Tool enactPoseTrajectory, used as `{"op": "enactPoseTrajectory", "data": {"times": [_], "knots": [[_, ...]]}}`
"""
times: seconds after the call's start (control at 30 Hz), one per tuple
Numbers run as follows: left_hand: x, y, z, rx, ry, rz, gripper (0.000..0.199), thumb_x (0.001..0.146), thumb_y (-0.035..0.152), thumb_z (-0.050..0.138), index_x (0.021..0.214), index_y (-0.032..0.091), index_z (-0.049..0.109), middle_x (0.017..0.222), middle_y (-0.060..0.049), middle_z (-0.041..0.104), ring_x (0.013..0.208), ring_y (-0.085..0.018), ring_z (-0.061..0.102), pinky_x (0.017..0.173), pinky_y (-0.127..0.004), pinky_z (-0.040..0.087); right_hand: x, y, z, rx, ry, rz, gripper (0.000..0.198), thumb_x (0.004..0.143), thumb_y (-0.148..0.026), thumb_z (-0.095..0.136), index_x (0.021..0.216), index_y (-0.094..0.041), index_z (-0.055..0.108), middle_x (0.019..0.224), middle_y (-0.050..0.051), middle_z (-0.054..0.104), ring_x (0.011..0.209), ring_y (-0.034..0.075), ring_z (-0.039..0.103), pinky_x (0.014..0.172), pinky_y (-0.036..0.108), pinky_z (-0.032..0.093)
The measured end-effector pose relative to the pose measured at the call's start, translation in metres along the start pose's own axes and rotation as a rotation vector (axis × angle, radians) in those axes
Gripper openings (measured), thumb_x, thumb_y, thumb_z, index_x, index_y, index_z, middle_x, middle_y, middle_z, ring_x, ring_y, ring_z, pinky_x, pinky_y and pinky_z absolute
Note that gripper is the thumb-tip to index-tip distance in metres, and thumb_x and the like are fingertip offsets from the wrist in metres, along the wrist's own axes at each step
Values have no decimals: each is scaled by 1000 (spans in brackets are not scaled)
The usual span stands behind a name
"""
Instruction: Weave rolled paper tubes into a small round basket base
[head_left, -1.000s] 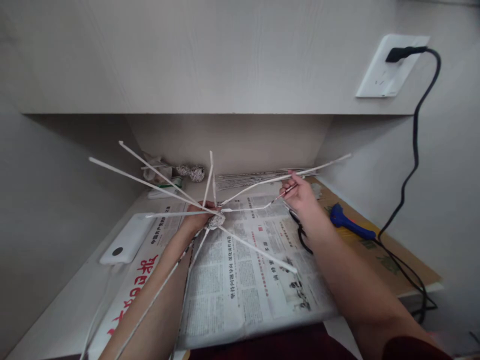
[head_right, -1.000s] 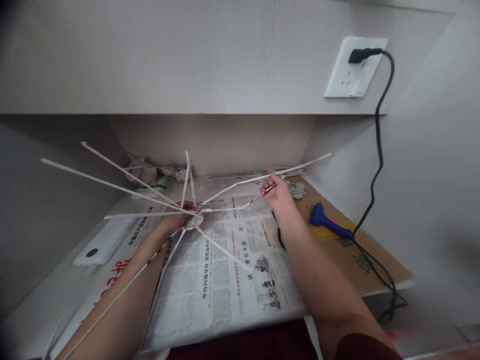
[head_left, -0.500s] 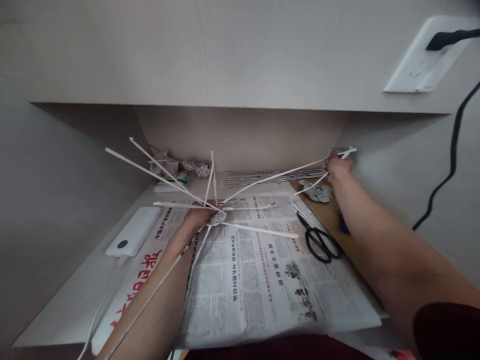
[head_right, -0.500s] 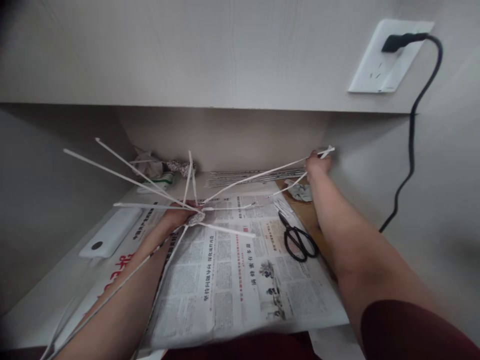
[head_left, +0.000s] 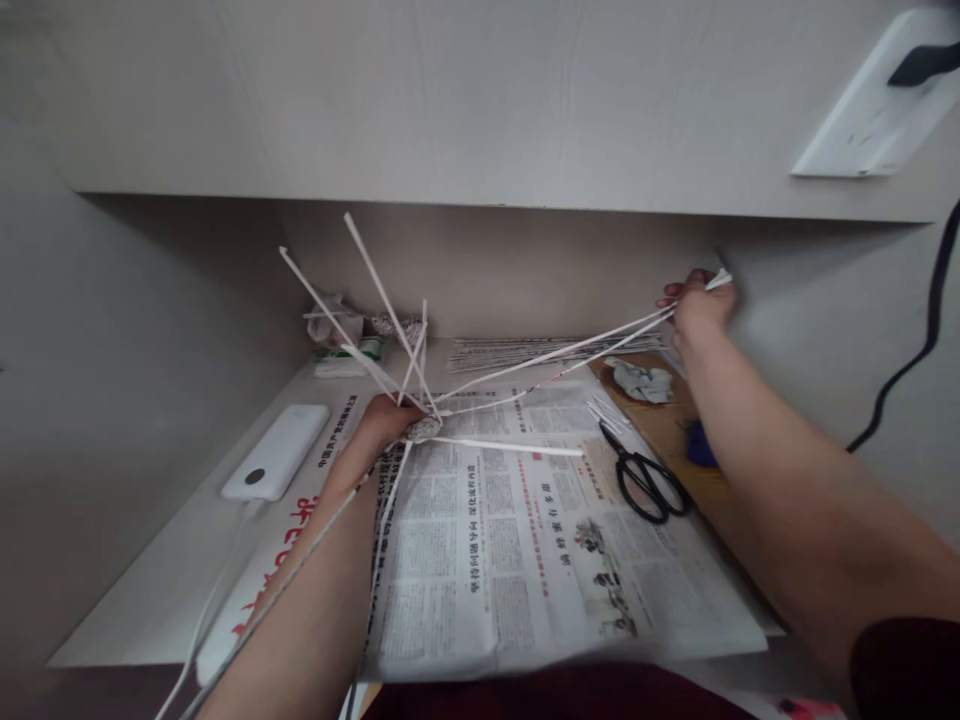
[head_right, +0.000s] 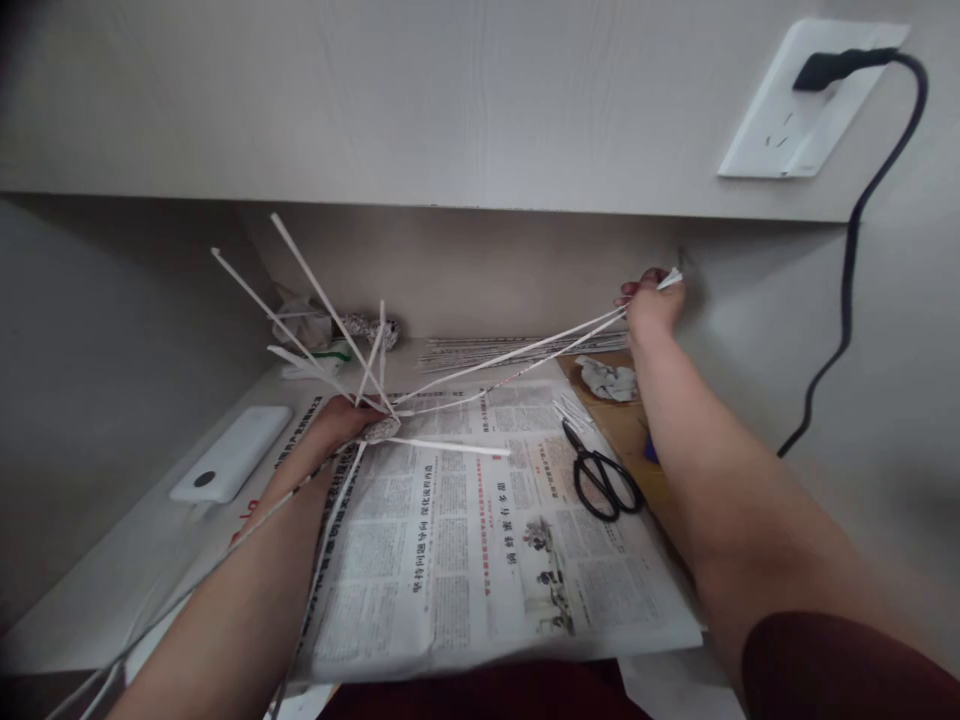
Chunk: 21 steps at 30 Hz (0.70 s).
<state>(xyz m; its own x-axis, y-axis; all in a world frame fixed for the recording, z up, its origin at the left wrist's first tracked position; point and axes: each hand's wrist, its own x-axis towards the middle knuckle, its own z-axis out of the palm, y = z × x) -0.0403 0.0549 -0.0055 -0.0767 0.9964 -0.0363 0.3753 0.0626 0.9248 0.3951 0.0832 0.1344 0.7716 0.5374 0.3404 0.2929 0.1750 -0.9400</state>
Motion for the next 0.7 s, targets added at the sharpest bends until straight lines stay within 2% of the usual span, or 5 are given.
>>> {"op": "enactPoseTrajectory", "data": {"times": [0.17,0.3,0.4,0.6,0.7], "knots": [[-4,8,-7,12,25,-48,9,47,22,76,50,20,67,49,0,63,54,-18,58,53,-26,42,-9,7,-2,84,-10,90,8,93,-18,51,99,-20,46,69,-4,58,45,6,50,52,24,36],[1,3,-15,-21,90,-71,12,48,20,78,51,21,67,49,0,62,54,-17,58,53,-26,41,-10,-3,-5,294,7,250,14,98,-22,42,84,-22,43,63,-6,51,45,6,48,54,24,37],[6,-5,-18,-36,112,-116,15,46,21,80,54,21,67,53,0,65,56,-18,59,54,-26,41,-10,-17,-5,359,33,238,16,100,-26,40,84,-24,40,63,-7,50,45,5,47,53,23,37],[-5,-9,-16,-90,178,-130,20,49,29,83,56,19,68,54,-1,64,57,-18,59,58,-27,41,-8,-33,-3,201,55,98,8,101,-26,37,94,-23,41,71,-4,55,46,3,48,55,24,34],[-20,-4,-13,-154,186,-126,21,48,27,85,55,19,67,55,-1,65,58,-17,60,59,-27,43,-4,-17,-4,-85,-44,193,34,99,-50,36,94,-18,48,70,3,60,46,7,50,52,27,34]]}}
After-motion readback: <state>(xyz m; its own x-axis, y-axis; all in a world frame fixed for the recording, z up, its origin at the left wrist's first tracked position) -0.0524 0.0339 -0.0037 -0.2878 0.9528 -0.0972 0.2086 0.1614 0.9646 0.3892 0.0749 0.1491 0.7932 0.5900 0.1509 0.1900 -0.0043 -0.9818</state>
